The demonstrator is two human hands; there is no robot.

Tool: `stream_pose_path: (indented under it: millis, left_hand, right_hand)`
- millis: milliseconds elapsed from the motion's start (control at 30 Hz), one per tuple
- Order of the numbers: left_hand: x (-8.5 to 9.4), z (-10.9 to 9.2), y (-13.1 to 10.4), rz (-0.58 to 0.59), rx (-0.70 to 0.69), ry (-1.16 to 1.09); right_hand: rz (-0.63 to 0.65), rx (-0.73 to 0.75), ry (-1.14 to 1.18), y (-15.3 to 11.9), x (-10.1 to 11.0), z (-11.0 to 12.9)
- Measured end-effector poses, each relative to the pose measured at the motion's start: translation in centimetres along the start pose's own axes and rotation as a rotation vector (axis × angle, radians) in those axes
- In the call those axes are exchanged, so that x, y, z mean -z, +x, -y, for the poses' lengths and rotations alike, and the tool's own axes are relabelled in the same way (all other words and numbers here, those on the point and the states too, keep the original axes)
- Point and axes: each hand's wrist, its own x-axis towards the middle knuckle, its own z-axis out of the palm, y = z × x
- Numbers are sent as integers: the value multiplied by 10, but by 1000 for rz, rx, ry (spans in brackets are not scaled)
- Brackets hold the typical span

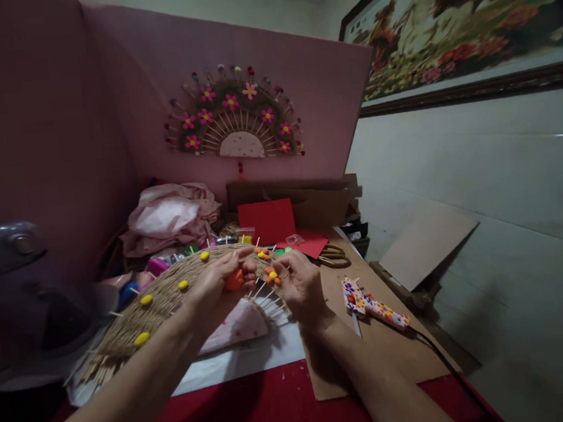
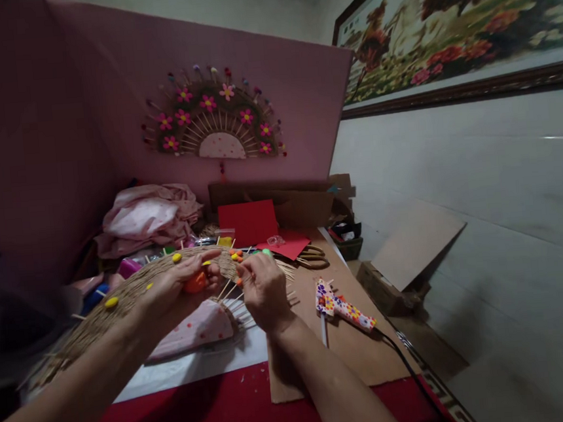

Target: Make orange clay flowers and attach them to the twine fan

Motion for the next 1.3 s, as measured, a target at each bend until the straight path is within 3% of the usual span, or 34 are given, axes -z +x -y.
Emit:
stream_pose_path:
  millis: [167,433,600,767,933,1067,1300]
  left_hand:
    - [1,20,-19,-68,-37,-89]
    - [3,25,-24,-65,-90,-6]
    - [10,25,-23,17,-85,93]
    - [19,23,-24,94,-30,193]
    - [24,23,-26,21,-60,129]
    - [30,28,-26,-44,-104,108]
    - [34,32,-28,-55,-68,49]
  right_hand:
    - [137,227,200,-13,-7,29]
    - [122,156,201,-18,-18,38]
    - [160,182,179,-18,-19,32]
    - [119,132,145,-19,-18,26]
    - [136,144,195,-18,-19,24]
    - [200,71,204,-18,-20,25]
    - [221,64,217,-20,-21,29]
